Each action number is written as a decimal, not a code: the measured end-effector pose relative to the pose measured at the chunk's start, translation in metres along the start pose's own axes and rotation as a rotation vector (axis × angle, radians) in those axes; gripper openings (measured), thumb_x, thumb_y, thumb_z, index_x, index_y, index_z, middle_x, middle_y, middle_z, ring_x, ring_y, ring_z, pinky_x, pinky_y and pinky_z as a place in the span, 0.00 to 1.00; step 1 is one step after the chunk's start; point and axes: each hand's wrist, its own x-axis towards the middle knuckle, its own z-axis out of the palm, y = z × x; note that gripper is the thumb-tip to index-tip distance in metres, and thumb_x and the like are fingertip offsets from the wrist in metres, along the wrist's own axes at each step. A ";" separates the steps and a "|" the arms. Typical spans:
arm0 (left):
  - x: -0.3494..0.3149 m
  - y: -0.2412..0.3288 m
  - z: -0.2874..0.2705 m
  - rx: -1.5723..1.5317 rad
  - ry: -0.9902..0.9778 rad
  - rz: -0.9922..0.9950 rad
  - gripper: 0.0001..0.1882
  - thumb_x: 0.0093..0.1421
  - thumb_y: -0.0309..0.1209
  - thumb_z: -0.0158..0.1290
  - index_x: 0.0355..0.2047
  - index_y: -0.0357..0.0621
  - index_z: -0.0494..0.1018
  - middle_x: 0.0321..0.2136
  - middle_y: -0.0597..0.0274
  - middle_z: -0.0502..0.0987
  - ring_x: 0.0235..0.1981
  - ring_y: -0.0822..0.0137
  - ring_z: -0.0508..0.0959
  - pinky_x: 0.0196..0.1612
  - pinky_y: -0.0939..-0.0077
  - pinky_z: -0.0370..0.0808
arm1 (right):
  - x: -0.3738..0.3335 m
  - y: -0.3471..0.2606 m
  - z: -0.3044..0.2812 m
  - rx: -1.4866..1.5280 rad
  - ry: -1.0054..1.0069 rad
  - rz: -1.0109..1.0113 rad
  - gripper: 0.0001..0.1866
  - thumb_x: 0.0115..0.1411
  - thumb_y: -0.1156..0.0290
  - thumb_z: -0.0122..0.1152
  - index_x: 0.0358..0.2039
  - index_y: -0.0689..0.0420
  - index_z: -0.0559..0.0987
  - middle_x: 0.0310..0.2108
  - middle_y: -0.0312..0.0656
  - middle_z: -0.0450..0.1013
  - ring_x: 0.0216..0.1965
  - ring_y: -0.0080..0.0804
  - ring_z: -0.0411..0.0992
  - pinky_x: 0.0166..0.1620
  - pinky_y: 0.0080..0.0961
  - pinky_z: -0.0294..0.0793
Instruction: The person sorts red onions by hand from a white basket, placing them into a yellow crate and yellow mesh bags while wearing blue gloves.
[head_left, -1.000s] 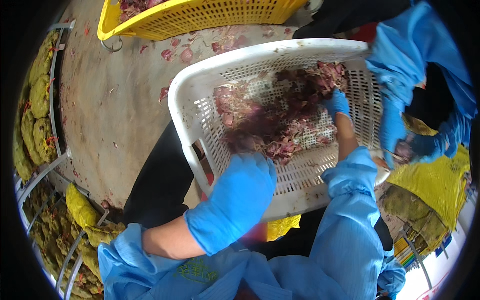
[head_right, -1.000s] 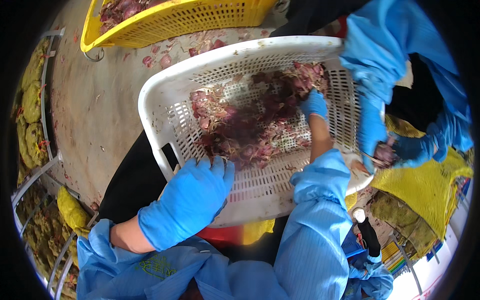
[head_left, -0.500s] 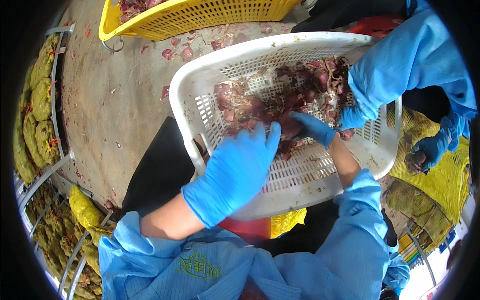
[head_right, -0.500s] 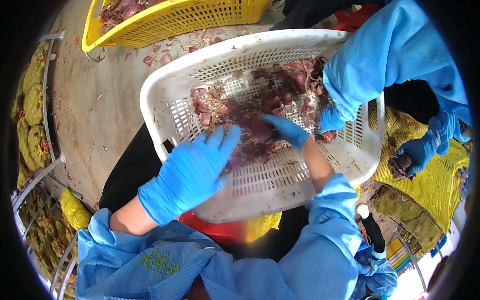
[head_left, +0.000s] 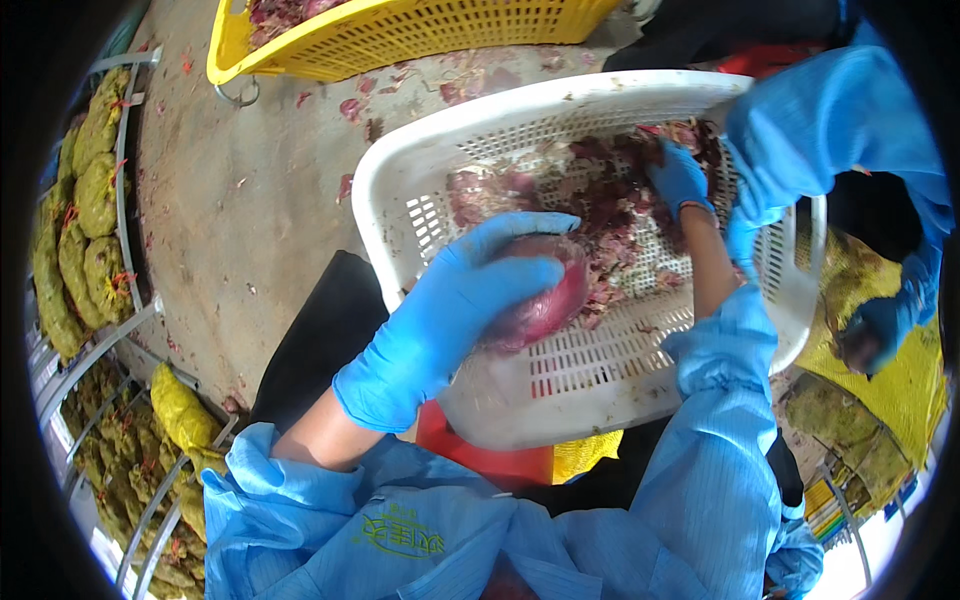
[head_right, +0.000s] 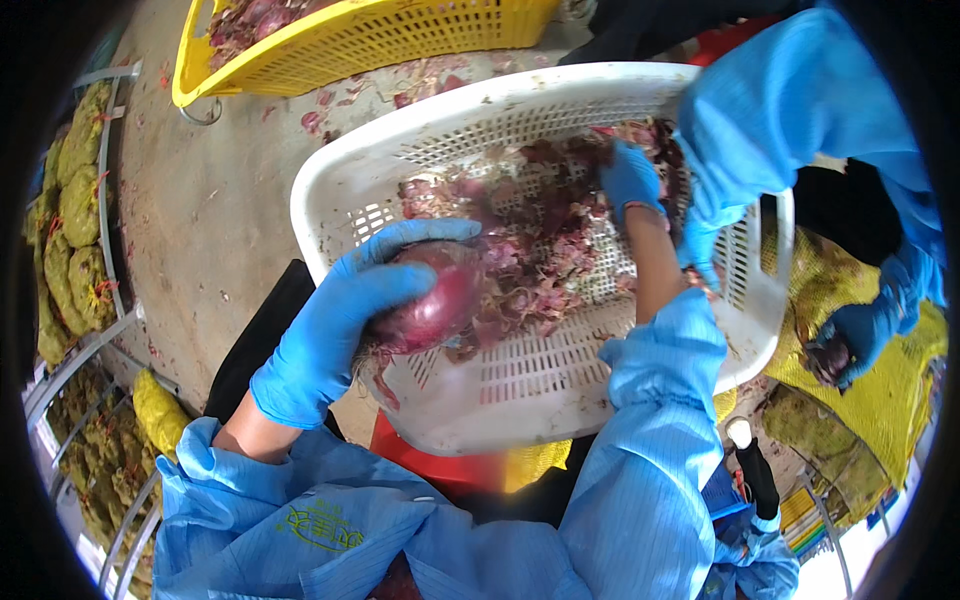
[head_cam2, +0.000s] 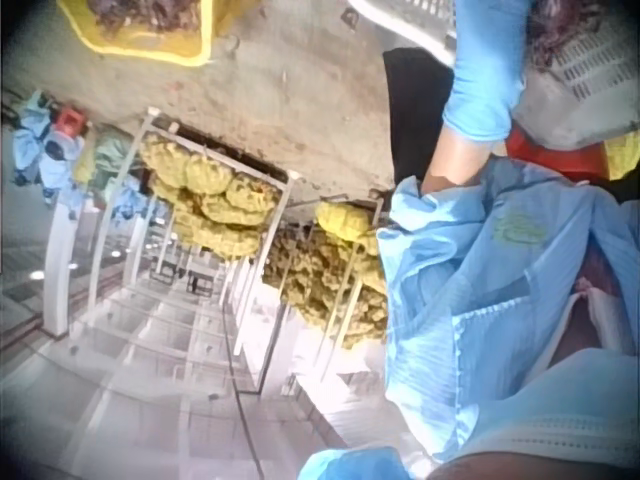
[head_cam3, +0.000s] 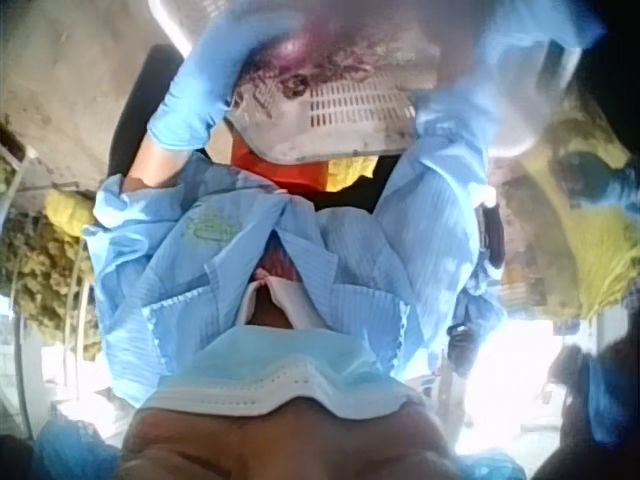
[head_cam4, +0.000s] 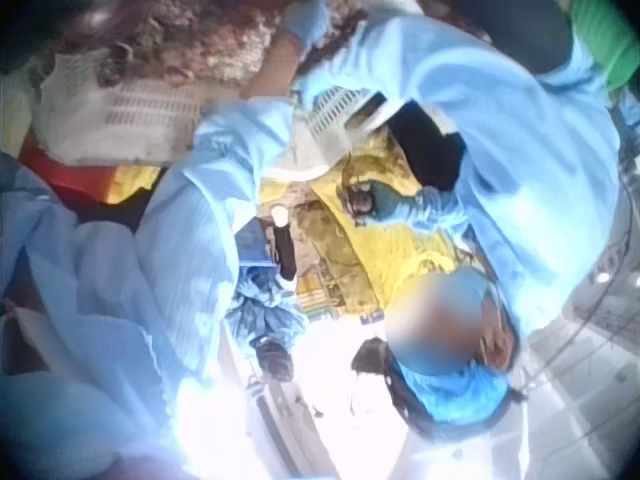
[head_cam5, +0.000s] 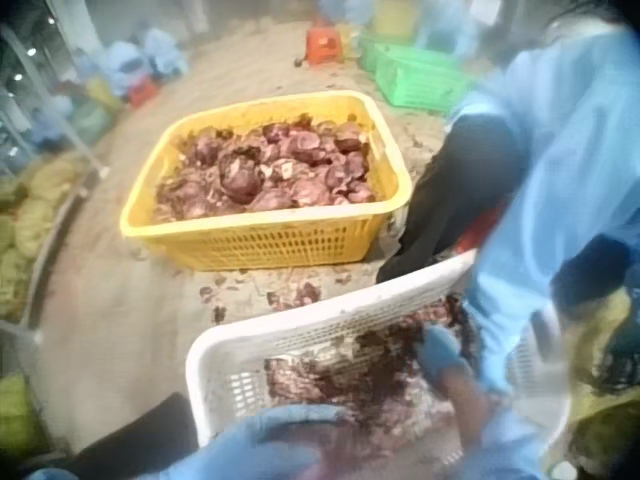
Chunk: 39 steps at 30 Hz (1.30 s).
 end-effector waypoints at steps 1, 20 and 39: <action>0.007 0.009 0.003 -0.080 -0.041 -0.011 0.23 0.61 0.35 0.50 0.54 0.36 0.70 0.52 0.56 0.73 0.53 0.66 0.73 0.59 0.72 0.67 | 0.000 0.063 0.032 0.015 0.053 0.138 0.32 0.54 0.59 0.62 0.59 0.51 0.68 0.48 0.60 0.71 0.49 0.56 0.72 0.50 0.47 0.73; -0.032 -0.018 -0.007 -0.193 -0.268 0.056 0.24 0.67 0.39 0.43 0.57 0.36 0.68 0.52 0.54 0.74 0.52 0.65 0.75 0.56 0.71 0.72 | -0.226 -0.194 -0.061 2.795 -0.025 0.459 0.30 0.63 0.45 0.49 0.57 0.54 0.71 0.54 0.43 0.71 0.53 0.36 0.71 0.56 0.37 0.72; -0.186 -0.132 0.062 -0.489 -0.431 -0.201 0.25 0.65 0.42 0.51 0.57 0.40 0.66 0.49 0.51 0.75 0.44 0.57 0.79 0.47 0.58 0.78 | -0.394 -0.251 -0.213 1.098 0.547 0.142 0.15 0.65 0.65 0.55 0.41 0.64 0.80 0.28 0.42 0.77 0.23 0.27 0.71 0.29 0.27 0.71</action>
